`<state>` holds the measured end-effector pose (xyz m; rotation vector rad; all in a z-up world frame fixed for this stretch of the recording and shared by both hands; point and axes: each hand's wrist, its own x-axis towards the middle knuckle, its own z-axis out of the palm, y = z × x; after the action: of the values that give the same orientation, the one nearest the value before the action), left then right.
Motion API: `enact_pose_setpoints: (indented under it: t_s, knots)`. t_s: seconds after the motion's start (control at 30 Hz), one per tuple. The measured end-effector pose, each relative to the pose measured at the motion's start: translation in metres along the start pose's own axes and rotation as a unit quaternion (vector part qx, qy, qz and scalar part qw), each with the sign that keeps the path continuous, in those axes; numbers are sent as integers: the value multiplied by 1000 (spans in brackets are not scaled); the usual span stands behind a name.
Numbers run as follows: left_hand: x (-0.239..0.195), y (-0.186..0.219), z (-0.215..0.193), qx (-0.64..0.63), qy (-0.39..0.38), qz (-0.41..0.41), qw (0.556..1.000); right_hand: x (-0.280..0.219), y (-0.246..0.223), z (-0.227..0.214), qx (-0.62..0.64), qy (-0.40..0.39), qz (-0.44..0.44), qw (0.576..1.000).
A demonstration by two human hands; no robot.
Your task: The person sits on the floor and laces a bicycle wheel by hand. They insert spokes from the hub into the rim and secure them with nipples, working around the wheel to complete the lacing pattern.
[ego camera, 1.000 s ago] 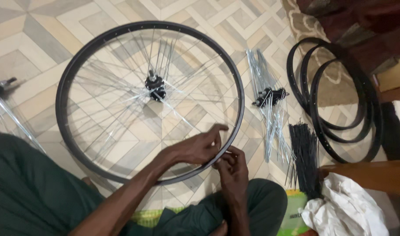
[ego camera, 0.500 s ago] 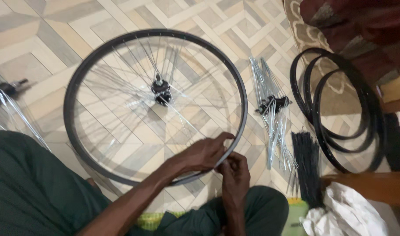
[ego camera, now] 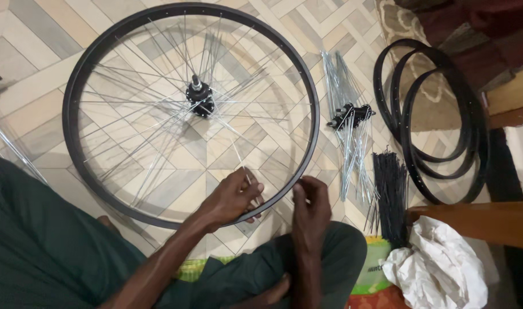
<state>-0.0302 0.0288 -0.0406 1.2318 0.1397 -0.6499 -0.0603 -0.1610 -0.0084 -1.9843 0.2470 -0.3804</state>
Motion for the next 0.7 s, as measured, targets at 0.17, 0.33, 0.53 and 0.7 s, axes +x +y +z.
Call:
enact_pose_setpoints:
  t_s: [0.17,0.33,0.53,0.7]
  knots:
    - [10,12,19,-26,29,38,998,-44,4,-73,-190,180,-13,965]
    - [26,13,24,6,33,95,995,-65,28,-138,-278,240,48,929]
    - [31,3,24,-41,29,93,994,-23,36,-158,-308,216,43,926]
    - [28,3,21,-46,18,87,995,1,25,-167,-331,212,34,919]
